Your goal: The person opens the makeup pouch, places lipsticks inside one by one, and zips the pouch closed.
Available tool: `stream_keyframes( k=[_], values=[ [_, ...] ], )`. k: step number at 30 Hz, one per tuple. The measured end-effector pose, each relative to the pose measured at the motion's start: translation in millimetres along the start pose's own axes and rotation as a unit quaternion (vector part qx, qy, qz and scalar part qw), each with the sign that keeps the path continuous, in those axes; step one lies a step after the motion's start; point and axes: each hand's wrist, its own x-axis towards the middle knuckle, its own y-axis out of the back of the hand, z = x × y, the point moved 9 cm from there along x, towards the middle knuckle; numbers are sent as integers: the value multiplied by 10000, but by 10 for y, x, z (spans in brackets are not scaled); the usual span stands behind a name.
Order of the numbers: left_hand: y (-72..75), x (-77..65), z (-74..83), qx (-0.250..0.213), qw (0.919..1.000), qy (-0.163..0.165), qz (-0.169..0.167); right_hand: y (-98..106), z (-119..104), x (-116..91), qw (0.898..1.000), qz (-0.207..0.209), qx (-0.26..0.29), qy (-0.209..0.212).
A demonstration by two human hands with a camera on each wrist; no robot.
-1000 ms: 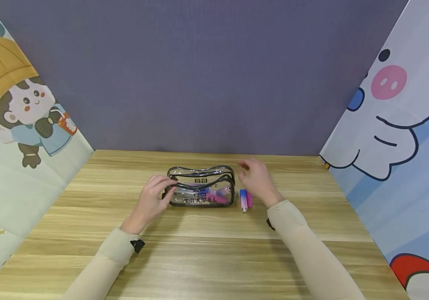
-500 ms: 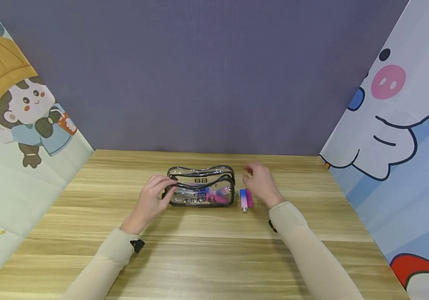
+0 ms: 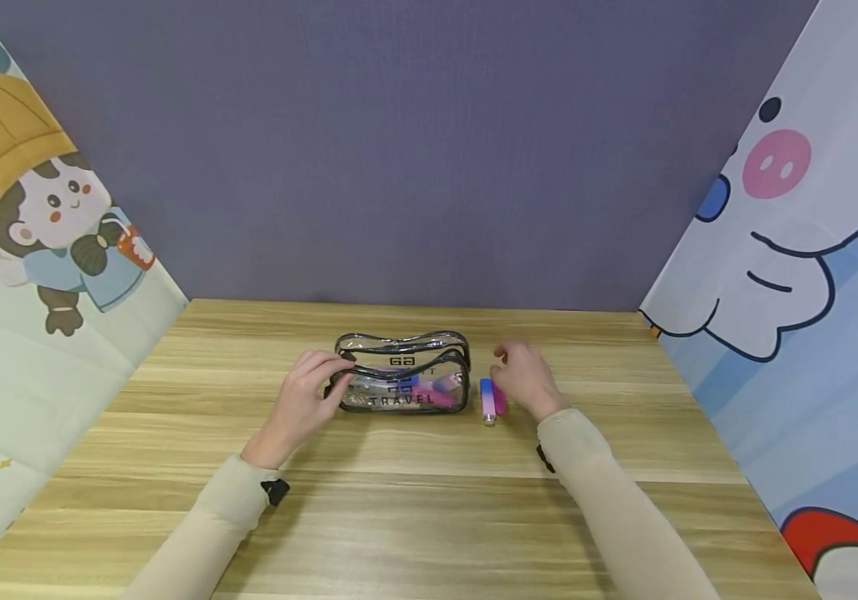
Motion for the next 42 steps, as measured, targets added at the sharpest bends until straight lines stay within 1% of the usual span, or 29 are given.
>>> stream_keyframes(
  k=[3,14,21,27,33,38,42],
  values=[
    [-1,-1,1,-3,10000,-12,11,-37,43,6,9999,-57,-30,-85],
    [-11,0,-16,-3,10000,73,-34,-122,130,24,9983,-94,-501,-297],
    [2,2,4,7,10000,-20,39,-184,187,45,9968,-212,-641,-430],
    [-7,-6,-15,39,10000,28,-33,-225,221,45,9948,-313,-821,-513],
    [-15,-11,-27,16,10000,28,-12,-238,242,42,9943,-360,-795,-617],
    [-18,-11,-29,14,10000,42,-22,-232,235,41,9947,-354,-782,-558],
    [-19,-9,-24,11,10000,51,-42,-245,241,33,9947,-396,-734,-596]
  ],
)
